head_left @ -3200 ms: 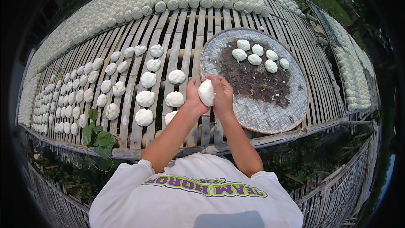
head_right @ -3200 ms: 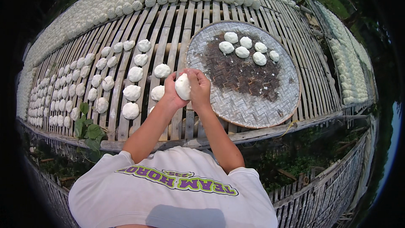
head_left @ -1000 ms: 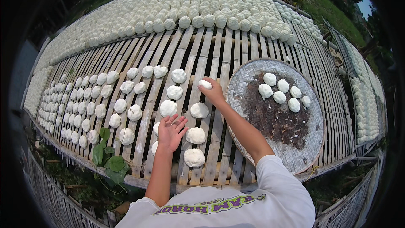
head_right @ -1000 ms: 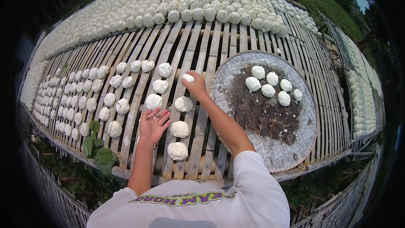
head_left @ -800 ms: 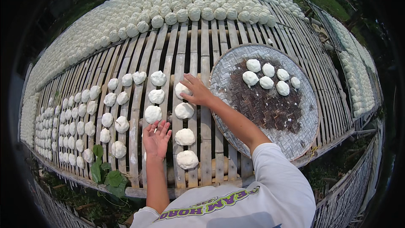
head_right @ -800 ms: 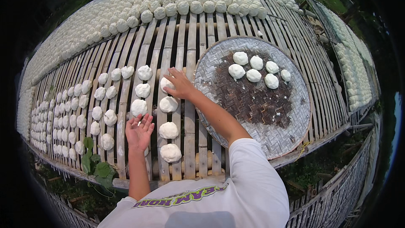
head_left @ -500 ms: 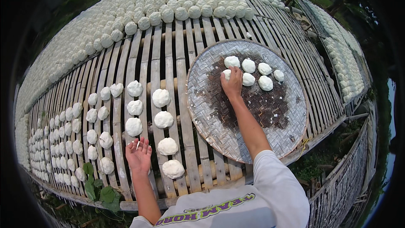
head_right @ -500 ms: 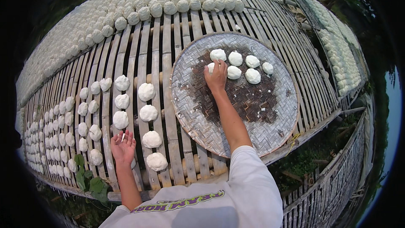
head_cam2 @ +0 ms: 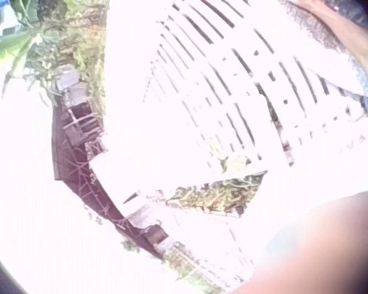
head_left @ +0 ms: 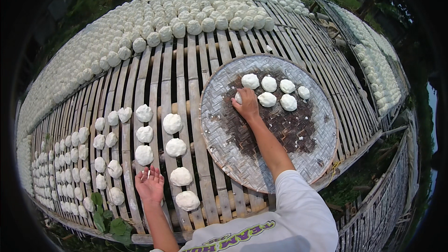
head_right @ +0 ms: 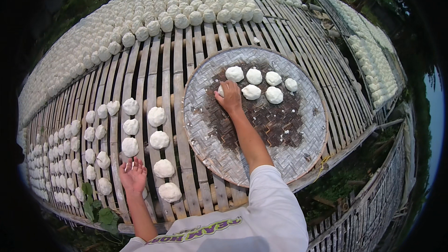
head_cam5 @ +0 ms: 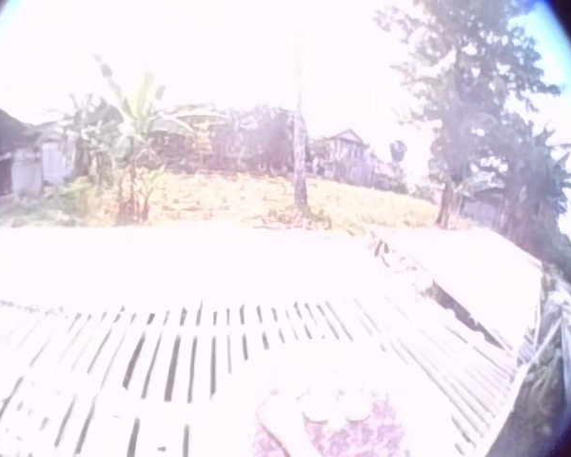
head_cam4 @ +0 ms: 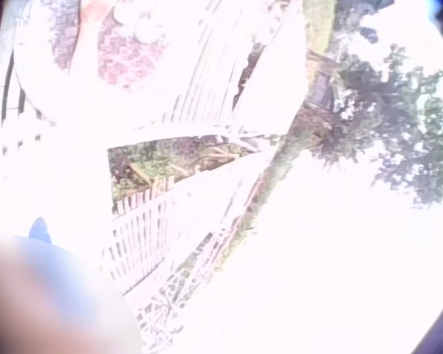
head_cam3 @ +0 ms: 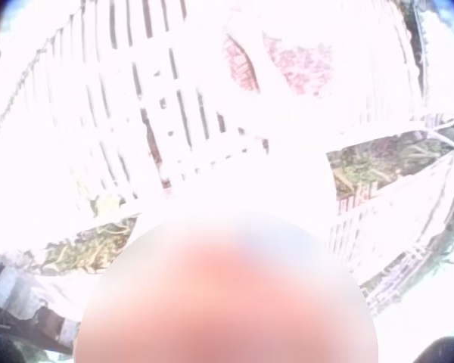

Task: The person repeatedly picks up small white dough balls from a woven tray, rolls them between both palms to form smooth spheres, and places them onto a bamboo slat drying rack. The process continues with multiple dough balls being shaped and arranged in rows on the rack.

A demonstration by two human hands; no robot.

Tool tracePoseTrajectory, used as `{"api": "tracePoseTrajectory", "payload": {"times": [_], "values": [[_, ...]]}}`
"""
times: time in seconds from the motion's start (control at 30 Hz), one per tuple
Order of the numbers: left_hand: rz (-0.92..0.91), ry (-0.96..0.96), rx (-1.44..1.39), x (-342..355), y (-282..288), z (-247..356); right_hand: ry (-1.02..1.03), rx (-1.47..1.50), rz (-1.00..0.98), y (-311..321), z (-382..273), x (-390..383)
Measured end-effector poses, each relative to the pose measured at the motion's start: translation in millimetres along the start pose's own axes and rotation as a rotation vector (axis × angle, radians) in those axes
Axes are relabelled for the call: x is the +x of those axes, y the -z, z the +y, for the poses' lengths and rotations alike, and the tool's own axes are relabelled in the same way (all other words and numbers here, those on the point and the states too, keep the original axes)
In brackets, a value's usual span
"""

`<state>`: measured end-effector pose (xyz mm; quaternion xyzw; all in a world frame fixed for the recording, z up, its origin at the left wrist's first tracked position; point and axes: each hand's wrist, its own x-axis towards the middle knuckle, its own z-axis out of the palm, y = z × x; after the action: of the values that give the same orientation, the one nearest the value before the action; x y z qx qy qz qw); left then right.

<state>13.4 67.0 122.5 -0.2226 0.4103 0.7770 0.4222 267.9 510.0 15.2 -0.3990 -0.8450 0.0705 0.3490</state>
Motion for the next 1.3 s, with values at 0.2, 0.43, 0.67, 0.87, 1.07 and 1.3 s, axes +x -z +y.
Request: {"api": "tracePoseTrajectory", "payload": {"times": [0.2,0.43,0.67,0.87,1.07,1.3], "values": [[-0.042,0.013,-0.022,-0.4,-9.3,-2.3,0.044,-0.01,0.003,-6.9,13.8,1.2],[-0.252,0.015,0.145,-23.7,-56.8,-38.2,-0.812,1.016,0.294,5.7,-13.2,21.8],[-0.568,0.184,0.129,-26.3,-107.4,-128.0,-0.941,1.813,-0.307,125.4,-168.6,-40.8],[-0.531,0.59,-0.026,-51.5,-88.0,-138.7,-0.107,0.789,-0.484,198.3,-248.1,-95.9],[-0.566,0.62,0.054,-73.2,-93.8,-121.0,-0.185,0.985,-0.484,156.3,-254.0,-117.1],[-0.543,0.04,0.377,-98.6,-87.8,-112.4,-0.646,1.33,-0.14,177.7,-293.5,-154.4]]}}
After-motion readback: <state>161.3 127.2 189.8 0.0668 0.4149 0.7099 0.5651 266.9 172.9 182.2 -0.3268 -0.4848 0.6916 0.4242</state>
